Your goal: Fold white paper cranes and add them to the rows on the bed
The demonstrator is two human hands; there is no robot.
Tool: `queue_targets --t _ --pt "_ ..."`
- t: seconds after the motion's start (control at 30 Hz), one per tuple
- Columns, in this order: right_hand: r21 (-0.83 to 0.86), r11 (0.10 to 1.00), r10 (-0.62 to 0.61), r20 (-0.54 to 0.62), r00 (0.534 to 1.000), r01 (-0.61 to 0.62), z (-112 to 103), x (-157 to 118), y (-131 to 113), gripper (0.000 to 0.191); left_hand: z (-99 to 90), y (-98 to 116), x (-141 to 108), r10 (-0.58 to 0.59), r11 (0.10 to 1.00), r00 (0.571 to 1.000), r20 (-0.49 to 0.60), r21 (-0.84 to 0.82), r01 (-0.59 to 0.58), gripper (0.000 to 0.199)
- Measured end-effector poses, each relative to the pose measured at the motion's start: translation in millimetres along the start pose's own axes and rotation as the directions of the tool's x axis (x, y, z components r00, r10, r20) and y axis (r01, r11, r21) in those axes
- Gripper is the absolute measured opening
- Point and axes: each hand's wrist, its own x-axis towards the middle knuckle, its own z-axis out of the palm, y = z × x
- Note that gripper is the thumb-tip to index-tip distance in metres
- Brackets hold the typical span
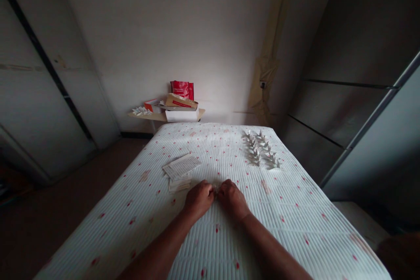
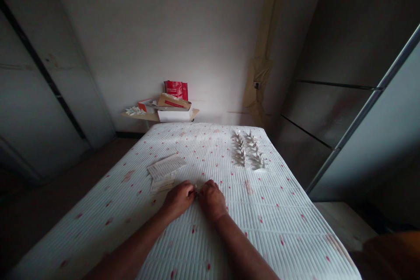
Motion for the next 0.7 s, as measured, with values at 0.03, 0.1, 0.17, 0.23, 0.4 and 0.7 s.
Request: queue_targets --t 0.03,0.1,0.17,0.23,0.4,0.7 --pt "-0.011 1.0 0.001 -0.003 1.0 -0.001 0.3 -1.1 -1.0 0.018 0.2 0.5 -0.4 0.002 1.0 1.0 -0.007 0.007 -0.002 0.017" --pt "-0.024 1.0 0.008 -0.012 1.0 -0.008 0.6 -3.1 -2.8 0.018 0.6 1.5 -0.9 0.004 1.0 1.0 -0.013 0.024 -0.003 0.017" --pt "-0.021 0.999 0.023 -0.028 0.999 -0.023 0.9 -4.6 -3.7 0.016 0.8 2.3 -1.0 0.003 0.999 1.0 -0.01 0.039 -0.003 0.017" --pt "-0.015 0.999 0.037 -0.044 0.998 -0.038 1.7 -5.1 -3.7 0.014 0.5 3.2 -0.9 -0.005 0.999 1.0 -0.005 0.054 0.005 0.016" --pt "-0.037 0.998 0.048 -0.06 0.997 -0.05 6.4 -1.2 -0.9 0.012 0.3 7.1 -1.9 -0.056 0.997 0.998 -0.006 0.057 0.056 0.014" --pt "-0.109 0.986 0.124 -0.039 0.991 -0.128 3.4 5.5 -3.6 0.016 6.3 7.5 -8.9 -0.062 0.997 0.996 -0.063 0.051 0.065 0.013"
